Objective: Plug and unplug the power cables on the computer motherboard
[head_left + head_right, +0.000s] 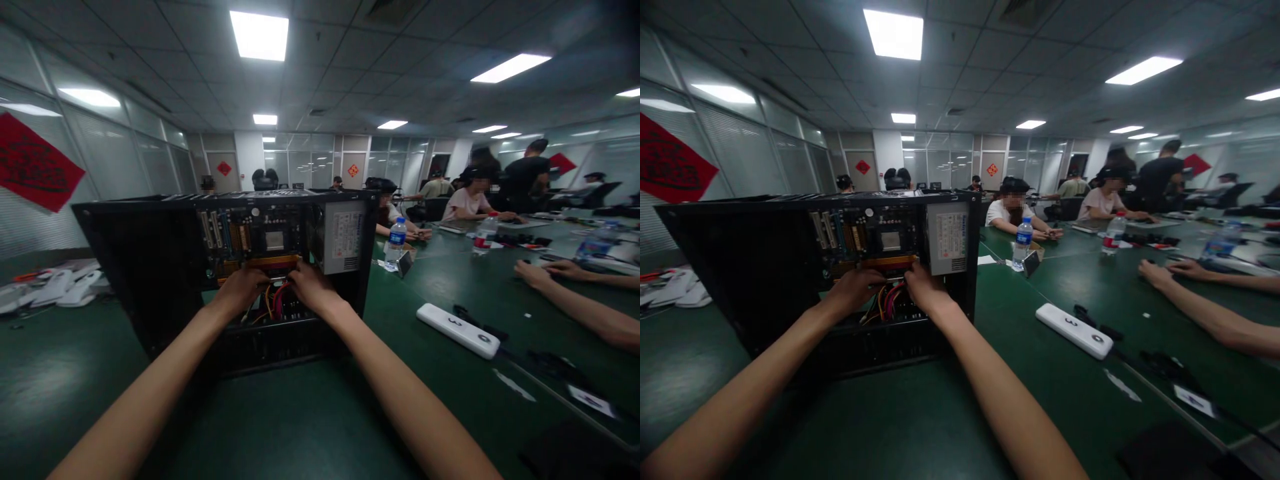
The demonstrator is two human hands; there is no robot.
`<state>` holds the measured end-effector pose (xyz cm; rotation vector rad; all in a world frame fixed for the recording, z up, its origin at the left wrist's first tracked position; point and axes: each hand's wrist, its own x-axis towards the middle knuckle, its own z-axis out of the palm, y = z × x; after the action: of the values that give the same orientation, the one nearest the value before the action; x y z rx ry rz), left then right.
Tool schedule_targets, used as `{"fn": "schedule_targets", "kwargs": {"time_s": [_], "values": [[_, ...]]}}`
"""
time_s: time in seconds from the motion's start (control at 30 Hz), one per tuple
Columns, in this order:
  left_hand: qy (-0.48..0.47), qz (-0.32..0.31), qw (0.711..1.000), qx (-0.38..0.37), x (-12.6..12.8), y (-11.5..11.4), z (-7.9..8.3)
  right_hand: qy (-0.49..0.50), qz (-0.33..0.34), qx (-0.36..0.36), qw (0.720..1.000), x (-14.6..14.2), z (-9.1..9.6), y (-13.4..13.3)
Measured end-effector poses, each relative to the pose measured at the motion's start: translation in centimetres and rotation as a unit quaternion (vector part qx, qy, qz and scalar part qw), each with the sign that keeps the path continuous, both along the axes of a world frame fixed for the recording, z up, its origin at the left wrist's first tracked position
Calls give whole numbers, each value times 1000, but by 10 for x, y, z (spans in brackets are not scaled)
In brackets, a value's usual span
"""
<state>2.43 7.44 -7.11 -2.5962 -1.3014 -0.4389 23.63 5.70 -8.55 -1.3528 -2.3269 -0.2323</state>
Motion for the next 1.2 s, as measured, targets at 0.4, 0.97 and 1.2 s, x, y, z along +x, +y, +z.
{"fn": "schedule_targets", "kwargs": {"time_s": [0.4,0.97,1.2], "values": [[-1,53,998,13,4,3,-5,-57,8,2,998,0,3,-9],[-20,74,997,-21,8,1,-6,-130,72,66,987,-7,-2,13],[-16,67,998,-15,11,0,-6,-223,138,120,957,-13,-1,37]]}}
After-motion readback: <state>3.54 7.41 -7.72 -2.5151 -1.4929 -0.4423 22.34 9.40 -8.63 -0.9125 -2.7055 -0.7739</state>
